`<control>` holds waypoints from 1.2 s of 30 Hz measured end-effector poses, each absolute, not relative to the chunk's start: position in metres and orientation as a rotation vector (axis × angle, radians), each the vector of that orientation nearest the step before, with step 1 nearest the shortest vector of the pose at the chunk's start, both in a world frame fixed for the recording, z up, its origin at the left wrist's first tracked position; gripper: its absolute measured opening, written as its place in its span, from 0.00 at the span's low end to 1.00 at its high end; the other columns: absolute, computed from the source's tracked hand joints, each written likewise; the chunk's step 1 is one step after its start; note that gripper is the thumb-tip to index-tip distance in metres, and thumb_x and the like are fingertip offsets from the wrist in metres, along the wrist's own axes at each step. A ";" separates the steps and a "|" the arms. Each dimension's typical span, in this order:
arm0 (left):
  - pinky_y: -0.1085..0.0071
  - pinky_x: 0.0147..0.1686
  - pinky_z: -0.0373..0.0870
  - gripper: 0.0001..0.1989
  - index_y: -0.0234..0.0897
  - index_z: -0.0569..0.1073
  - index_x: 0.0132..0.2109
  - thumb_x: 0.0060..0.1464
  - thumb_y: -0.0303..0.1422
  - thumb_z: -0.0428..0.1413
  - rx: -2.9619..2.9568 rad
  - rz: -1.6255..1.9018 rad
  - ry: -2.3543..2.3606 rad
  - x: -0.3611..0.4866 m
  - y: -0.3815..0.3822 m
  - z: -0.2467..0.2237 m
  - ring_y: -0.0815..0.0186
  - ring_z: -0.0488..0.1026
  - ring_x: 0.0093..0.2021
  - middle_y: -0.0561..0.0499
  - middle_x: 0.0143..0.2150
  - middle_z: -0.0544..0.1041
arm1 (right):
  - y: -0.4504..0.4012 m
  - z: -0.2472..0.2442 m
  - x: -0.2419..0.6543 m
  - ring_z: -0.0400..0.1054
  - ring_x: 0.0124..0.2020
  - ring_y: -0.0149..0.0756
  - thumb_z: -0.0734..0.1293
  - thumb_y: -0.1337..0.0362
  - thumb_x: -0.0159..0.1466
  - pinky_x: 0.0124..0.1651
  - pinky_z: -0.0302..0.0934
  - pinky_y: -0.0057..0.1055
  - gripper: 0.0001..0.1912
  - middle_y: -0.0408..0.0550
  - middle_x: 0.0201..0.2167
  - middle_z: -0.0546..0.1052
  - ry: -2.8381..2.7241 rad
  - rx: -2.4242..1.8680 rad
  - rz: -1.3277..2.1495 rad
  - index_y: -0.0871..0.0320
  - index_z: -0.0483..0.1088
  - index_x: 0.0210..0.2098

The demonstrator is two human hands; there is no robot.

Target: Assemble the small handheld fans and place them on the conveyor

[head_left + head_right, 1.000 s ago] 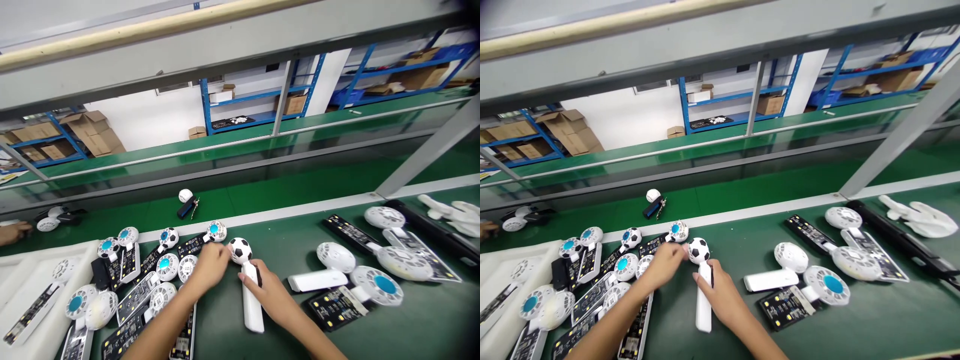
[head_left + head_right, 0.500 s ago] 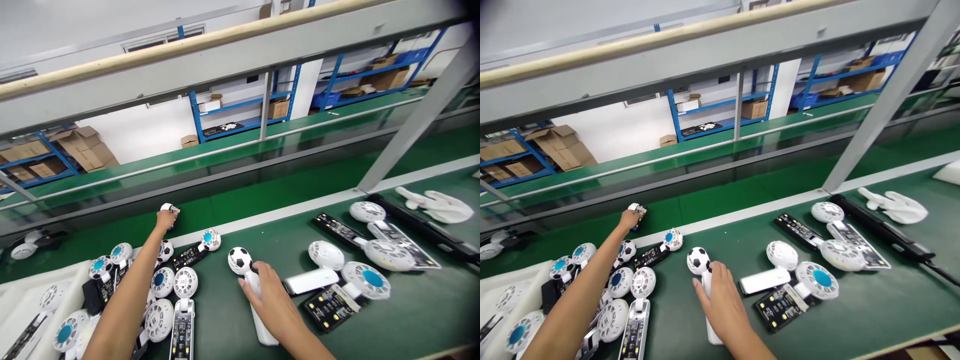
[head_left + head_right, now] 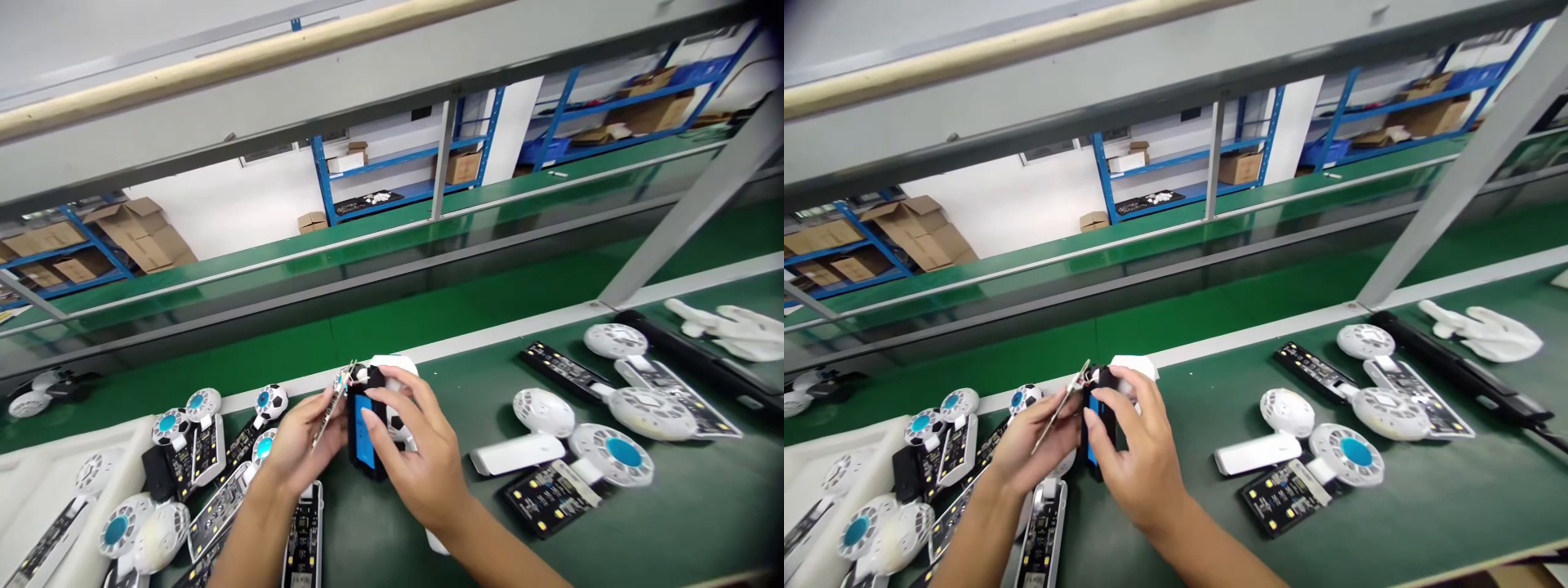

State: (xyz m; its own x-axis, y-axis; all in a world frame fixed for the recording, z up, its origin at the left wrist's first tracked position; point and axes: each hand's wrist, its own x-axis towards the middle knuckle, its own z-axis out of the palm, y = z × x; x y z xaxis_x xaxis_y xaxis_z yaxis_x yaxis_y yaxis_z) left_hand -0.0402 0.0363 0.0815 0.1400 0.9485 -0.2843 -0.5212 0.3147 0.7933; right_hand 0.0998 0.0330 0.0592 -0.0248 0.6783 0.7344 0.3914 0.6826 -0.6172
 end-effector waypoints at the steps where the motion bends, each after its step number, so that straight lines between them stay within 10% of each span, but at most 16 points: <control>1: 0.73 0.28 0.65 0.12 0.33 0.70 0.23 0.42 0.36 0.62 0.573 1.174 0.870 -0.035 0.031 0.080 0.71 0.65 0.25 0.55 0.21 0.64 | 0.032 0.063 0.097 0.62 0.49 0.45 0.62 0.68 0.61 0.47 0.62 0.44 0.08 0.55 0.46 0.67 -1.642 -0.899 0.257 0.56 0.68 0.40; 11: 0.72 0.39 0.67 0.10 0.34 0.76 0.28 0.39 0.35 0.65 0.476 1.271 0.812 -0.019 0.009 0.069 0.69 0.69 0.31 0.54 0.23 0.70 | 0.024 0.069 0.095 0.67 0.44 0.42 0.62 0.75 0.60 0.45 0.66 0.39 0.09 0.54 0.43 0.71 -1.571 -0.937 0.184 0.57 0.70 0.34; 18: 0.79 0.29 0.62 0.08 0.36 0.75 0.29 0.46 0.37 0.61 0.552 1.225 0.796 -0.016 0.002 0.057 0.75 0.63 0.26 0.56 0.23 0.68 | 0.027 0.066 0.103 0.67 0.47 0.43 0.58 0.76 0.60 0.49 0.65 0.43 0.11 0.55 0.42 0.73 -1.678 -0.863 0.141 0.58 0.70 0.34; 25: 0.67 0.43 0.61 0.28 0.36 0.69 0.43 0.45 0.55 0.53 1.314 1.031 1.180 -0.014 0.004 0.065 0.60 0.67 0.41 0.48 0.38 0.72 | 0.033 0.046 0.105 0.67 0.41 0.40 0.55 0.75 0.62 0.41 0.68 0.39 0.10 0.55 0.38 0.70 -1.765 -0.924 0.300 0.58 0.66 0.34; 36: 0.66 0.48 0.60 0.17 0.38 0.68 0.48 0.56 0.42 0.48 1.223 1.010 1.343 -0.009 -0.003 0.061 0.59 0.66 0.49 0.47 0.48 0.71 | 0.025 0.053 0.110 0.66 0.46 0.40 0.54 0.77 0.60 0.42 0.67 0.35 0.09 0.58 0.44 0.65 -1.842 -0.805 0.538 0.58 0.60 0.33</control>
State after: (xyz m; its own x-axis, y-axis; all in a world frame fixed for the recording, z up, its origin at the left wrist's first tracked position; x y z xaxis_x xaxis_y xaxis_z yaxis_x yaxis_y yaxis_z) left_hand -0.0093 -0.0031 0.0613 0.0286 0.9897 -0.1399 0.1403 0.1346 0.9809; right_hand 0.1101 0.0251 0.0527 -0.2654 0.7351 0.6238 0.2842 0.6779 -0.6780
